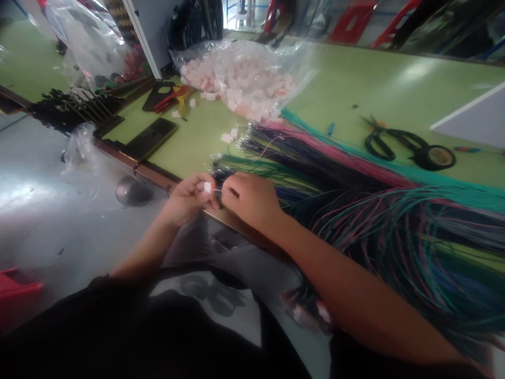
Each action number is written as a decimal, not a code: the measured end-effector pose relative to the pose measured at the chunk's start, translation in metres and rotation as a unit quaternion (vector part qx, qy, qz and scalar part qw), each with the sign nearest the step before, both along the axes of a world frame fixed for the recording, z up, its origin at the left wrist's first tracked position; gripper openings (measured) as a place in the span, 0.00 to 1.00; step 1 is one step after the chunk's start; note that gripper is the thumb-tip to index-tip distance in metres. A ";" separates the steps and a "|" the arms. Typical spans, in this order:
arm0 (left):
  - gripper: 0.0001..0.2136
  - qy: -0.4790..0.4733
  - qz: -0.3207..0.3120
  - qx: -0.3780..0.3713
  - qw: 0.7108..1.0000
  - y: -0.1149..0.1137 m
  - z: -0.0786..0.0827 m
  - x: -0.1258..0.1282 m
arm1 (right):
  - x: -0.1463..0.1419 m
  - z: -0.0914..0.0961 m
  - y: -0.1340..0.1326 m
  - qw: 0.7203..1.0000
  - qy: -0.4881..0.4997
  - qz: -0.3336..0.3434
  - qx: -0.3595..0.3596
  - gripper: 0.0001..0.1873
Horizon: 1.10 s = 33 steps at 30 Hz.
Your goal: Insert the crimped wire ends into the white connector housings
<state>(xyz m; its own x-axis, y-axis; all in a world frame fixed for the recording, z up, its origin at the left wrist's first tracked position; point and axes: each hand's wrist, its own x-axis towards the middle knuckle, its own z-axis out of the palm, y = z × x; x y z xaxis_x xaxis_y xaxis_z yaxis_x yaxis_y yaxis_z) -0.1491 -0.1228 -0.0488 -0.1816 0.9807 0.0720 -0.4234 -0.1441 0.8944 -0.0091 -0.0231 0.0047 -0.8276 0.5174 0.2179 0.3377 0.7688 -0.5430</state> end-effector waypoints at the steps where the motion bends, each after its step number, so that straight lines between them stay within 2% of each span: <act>1: 0.18 0.001 0.005 0.002 1.000 0.000 0.000 0.001 | 0.000 0.000 0.000 1.000 0.003 0.003 -0.007 0.10; 10: 0.16 0.043 0.048 -0.005 0.998 -0.001 0.000 0.008 | -0.001 -0.005 -0.001 0.995 0.036 0.025 -0.087 0.10; 17: 0.16 0.078 0.085 0.002 0.993 -0.002 -0.001 0.013 | -0.003 -0.002 -0.002 0.989 0.038 0.030 -0.138 0.09; 24: 0.14 0.116 0.103 0.003 0.988 -0.003 -0.004 0.018 | -0.004 -0.009 -0.004 0.991 0.003 0.010 -0.130 0.10; 27: 0.14 0.114 0.090 -0.003 0.989 -0.004 -0.004 0.016 | -0.004 -0.005 -0.006 0.989 -0.009 0.028 -0.144 0.10; 30: 0.15 0.089 0.078 0.004 0.993 -0.004 -0.002 0.012 | 0.002 0.006 0.012 0.983 -0.033 0.057 -0.174 0.11; 32: 0.15 0.064 0.081 0.014 0.995 -0.004 -0.001 0.009 | 0.015 0.011 0.040 0.991 -0.017 0.006 -0.135 0.12; 33: 0.15 0.055 0.081 0.019 0.995 -0.004 -0.001 0.008 | 0.024 0.012 0.059 0.995 -0.005 -0.046 -0.087 0.12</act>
<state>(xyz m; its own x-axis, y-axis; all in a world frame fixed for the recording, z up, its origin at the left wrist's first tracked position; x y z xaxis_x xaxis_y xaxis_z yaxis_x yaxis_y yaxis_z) -0.1410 -0.1272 -0.0496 -0.3263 0.9353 0.1371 -0.2911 -0.2374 0.9268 0.0145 0.0358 0.0171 -0.7763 0.6207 0.1101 0.4085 0.6283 -0.6621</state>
